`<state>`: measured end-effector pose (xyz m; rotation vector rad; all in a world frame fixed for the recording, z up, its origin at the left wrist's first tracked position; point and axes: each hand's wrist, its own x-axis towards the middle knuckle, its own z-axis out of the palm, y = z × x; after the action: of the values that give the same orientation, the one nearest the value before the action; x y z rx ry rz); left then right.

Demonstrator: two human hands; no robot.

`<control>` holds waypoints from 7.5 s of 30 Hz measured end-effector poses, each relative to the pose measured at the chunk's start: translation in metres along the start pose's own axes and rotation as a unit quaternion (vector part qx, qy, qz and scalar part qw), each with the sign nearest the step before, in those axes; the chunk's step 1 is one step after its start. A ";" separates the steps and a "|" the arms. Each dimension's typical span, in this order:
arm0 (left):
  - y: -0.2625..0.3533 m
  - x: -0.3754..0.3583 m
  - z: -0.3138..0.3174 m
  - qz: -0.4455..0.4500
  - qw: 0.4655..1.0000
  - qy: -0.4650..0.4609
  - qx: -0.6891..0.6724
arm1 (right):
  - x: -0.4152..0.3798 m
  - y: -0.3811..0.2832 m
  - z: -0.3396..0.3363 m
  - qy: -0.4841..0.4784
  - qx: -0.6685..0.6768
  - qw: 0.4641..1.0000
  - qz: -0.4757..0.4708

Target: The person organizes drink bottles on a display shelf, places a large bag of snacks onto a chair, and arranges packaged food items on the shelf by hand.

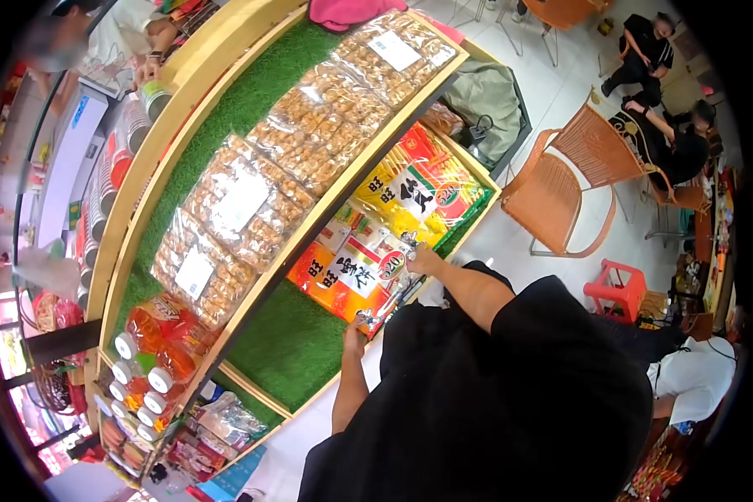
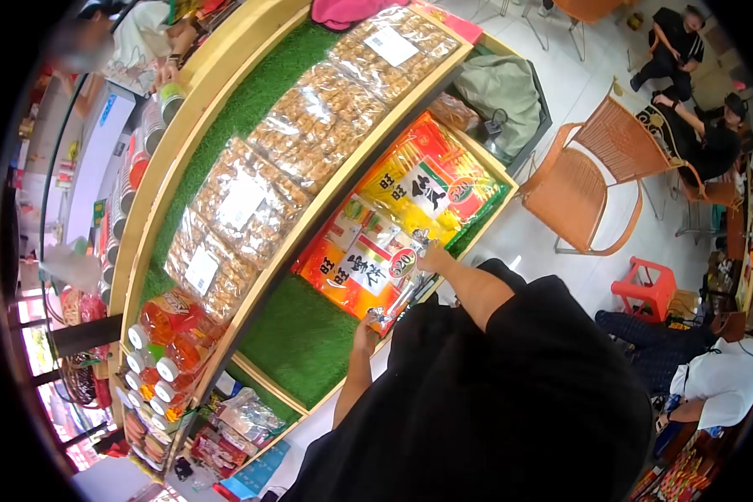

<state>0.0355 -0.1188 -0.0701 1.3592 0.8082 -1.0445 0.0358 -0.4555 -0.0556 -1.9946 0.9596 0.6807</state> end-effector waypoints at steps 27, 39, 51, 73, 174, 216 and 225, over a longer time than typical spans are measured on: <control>0.140 -0.224 0.429 0.198 0.898 -0.231 0.317 | -0.223 0.263 -0.346 0.123 0.463 0.878 -0.026; 0.044 -0.113 0.611 0.088 0.729 -0.441 0.516 | -0.269 0.373 -0.268 0.337 0.554 0.723 0.239; -0.034 -0.081 0.747 0.145 0.785 -0.388 0.461 | -0.150 0.551 -0.385 0.295 0.523 0.783 0.164; -0.173 -0.116 0.427 0.235 0.835 0.368 0.334 | 0.135 0.587 -0.327 -0.093 0.205 0.965 0.137; -0.020 -0.003 0.281 0.149 0.931 0.190 -0.273 | 0.052 0.067 -0.228 -0.352 0.334 0.874 -0.012; 0.085 -0.162 0.273 0.233 0.917 -0.191 0.261 | -0.188 0.276 -0.202 -0.016 0.631 0.775 -0.042; 0.174 -0.113 0.336 0.204 0.801 -0.330 0.456 | -0.237 0.245 -0.149 0.166 0.436 0.880 0.092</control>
<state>0.1166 -0.4520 0.1263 1.6533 -0.5993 -1.4852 -0.2802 -0.5853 0.0912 -1.2200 1.3639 -0.0521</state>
